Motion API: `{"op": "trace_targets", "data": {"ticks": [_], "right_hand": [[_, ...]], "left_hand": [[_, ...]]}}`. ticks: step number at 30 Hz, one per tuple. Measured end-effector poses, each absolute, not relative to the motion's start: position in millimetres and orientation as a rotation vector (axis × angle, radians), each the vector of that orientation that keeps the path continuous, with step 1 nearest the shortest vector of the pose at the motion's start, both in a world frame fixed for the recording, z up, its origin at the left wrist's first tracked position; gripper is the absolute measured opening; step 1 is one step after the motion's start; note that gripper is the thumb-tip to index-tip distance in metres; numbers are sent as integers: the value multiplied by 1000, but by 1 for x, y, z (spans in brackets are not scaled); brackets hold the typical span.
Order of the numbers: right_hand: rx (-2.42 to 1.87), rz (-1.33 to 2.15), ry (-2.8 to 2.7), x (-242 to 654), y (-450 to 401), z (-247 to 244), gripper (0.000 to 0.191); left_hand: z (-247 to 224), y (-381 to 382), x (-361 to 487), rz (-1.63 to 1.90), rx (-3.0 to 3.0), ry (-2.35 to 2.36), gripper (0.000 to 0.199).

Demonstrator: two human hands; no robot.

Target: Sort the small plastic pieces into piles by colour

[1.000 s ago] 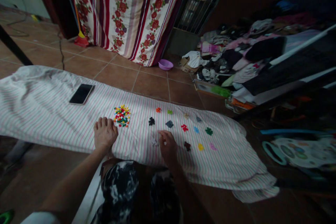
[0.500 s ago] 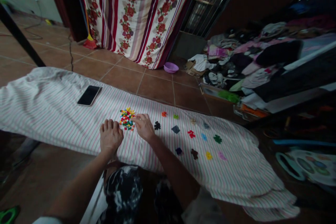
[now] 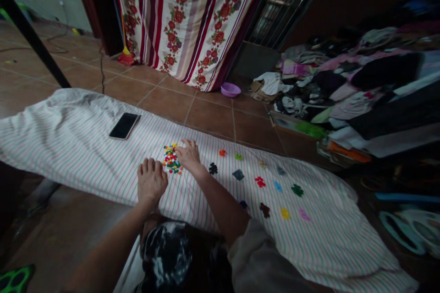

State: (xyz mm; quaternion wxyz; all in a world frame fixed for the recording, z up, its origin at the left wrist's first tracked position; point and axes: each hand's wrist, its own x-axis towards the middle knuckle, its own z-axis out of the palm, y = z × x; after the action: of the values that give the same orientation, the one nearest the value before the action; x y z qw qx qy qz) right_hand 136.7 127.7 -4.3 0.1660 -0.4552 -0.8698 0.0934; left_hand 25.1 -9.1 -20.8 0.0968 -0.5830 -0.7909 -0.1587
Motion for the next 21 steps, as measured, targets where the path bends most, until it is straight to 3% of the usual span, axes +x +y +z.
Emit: {"op": "trace_targets", "data": {"ticks": [9,21], "right_hand": [[-1385,263,-2594,120,135,13,23],[-1339,205,-2619,116,140,-1,25]], "left_hand": [[-20,-9,26,-437,-1694,-2320,29],[-21,-8,26,-444,-1698,-2324,29]]}}
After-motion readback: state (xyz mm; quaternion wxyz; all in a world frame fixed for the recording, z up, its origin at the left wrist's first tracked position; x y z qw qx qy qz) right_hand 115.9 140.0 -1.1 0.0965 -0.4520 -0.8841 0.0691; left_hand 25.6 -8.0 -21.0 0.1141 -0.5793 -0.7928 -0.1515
